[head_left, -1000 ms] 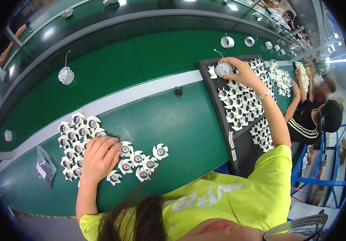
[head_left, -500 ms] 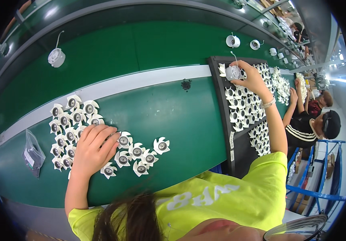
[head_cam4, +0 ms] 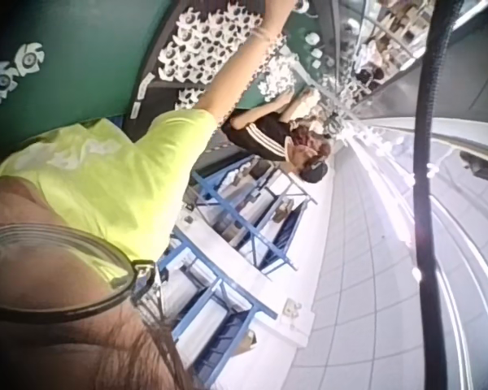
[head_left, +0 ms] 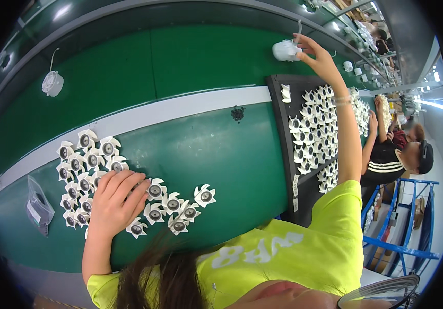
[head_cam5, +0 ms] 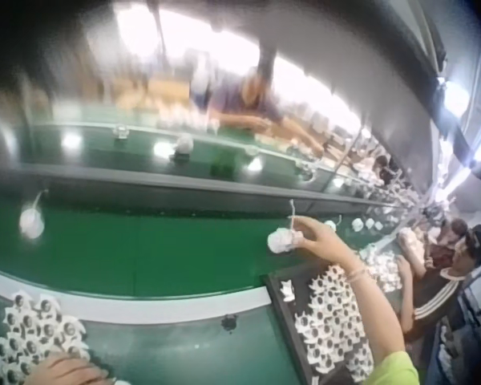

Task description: Manually assembling and measuring small white plastic electronic components on a production line.

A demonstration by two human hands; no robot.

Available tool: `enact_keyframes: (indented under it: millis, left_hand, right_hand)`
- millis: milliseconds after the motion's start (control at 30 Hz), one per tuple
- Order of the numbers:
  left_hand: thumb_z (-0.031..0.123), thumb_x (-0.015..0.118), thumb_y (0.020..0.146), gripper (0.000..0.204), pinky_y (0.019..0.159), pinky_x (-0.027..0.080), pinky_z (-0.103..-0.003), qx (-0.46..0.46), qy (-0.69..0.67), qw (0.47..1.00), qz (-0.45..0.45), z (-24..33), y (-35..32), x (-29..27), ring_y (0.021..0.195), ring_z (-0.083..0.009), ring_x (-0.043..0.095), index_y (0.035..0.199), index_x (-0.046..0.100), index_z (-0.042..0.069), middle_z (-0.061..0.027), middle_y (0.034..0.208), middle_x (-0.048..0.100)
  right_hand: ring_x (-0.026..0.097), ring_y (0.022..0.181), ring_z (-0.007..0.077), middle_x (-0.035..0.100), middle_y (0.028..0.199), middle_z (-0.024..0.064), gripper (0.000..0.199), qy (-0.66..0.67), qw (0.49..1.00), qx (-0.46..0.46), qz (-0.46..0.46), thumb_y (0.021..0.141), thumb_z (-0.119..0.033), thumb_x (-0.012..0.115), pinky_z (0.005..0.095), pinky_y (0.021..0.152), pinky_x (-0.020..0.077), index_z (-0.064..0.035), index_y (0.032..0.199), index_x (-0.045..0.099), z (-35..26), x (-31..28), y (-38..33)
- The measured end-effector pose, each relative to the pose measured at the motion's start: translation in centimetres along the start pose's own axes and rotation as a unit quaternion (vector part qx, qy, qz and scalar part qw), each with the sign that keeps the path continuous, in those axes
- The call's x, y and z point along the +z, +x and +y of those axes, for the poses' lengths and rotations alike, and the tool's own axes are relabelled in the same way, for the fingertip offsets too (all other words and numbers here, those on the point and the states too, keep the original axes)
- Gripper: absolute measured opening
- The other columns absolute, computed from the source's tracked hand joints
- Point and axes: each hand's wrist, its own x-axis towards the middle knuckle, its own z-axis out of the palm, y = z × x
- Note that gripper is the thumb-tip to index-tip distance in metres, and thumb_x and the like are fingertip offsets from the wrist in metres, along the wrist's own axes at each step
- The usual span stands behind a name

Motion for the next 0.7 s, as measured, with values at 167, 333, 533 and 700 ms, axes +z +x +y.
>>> enact_keyframes:
  millis: [167, 333, 533, 700]
  left_hand:
    - [0.012, 0.072, 0.083, 0.021, 0.099, 0.045, -0.039, 0.004, 0.035, 0.998, -0.05, -0.1, -0.3, -0.4, 0.106, -0.0221, 0.06, 0.104, 0.07, 0.009, -0.0022, 0.116, 0.065]
    - [0.012, 0.072, 0.083, 0.021, 0.098, 0.045, -0.039, -0.001, -0.006, 1.0, 0.004, -0.1, -0.2, -0.1, 0.106, -0.0218, 0.059, 0.104, 0.069, 0.009, -0.0019, 0.116, 0.065]
    - [0.012, 0.072, 0.083, 0.02, 0.098, 0.045, -0.039, -0.002, 0.004, 1.0, 0.01, 0.0, -0.8, 0.0, 0.106, -0.0217, 0.059, 0.103, 0.069, 0.009, -0.0017, 0.115, 0.065]
    - [0.012, 0.071, 0.084, 0.02, 0.098, 0.045, -0.039, -0.006, -0.004, 1.0, 0.019, -0.2, -1.0, 0.2, 0.106, -0.0218, 0.059, 0.103, 0.068, 0.009, -0.0015, 0.115, 0.065]
  right_hand:
    - [0.068, 0.098, 0.0212, 0.072, 0.108, 0.0117, 0.042, -0.245, 0.959, 0.116, 0.083, 0.095, -0.032, 0.068, 0.0333, 0.088, 0.052, -0.0042, 0.126, 0.064, 7.6, 2.7, 3.5]
    - [0.065, 0.095, 0.0178, 0.068, 0.108, 0.0096, 0.031, 0.022, 0.972, 0.232, 0.022, 0.1, -0.024, 0.063, 0.0289, 0.085, 0.0528, -0.0012, 0.121, 0.061, 7.5, 4.8, 2.1]
    - [0.063, 0.09, 0.013, 0.068, 0.1, 0.0086, 0.024, 0.231, 0.961, 0.077, 0.135, 0.101, -0.022, 0.062, 0.0223, 0.078, 0.0506, -0.0013, 0.113, 0.059, 1.1, 3.2, -3.3]
    - [0.062, 0.088, 0.0093, 0.068, 0.096, 0.0052, 0.016, 0.142, 0.977, 0.156, 0.025, 0.097, -0.018, 0.068, 0.0202, 0.078, 0.0493, -0.0042, 0.103, 0.061, -2.4, -0.2, -9.2]
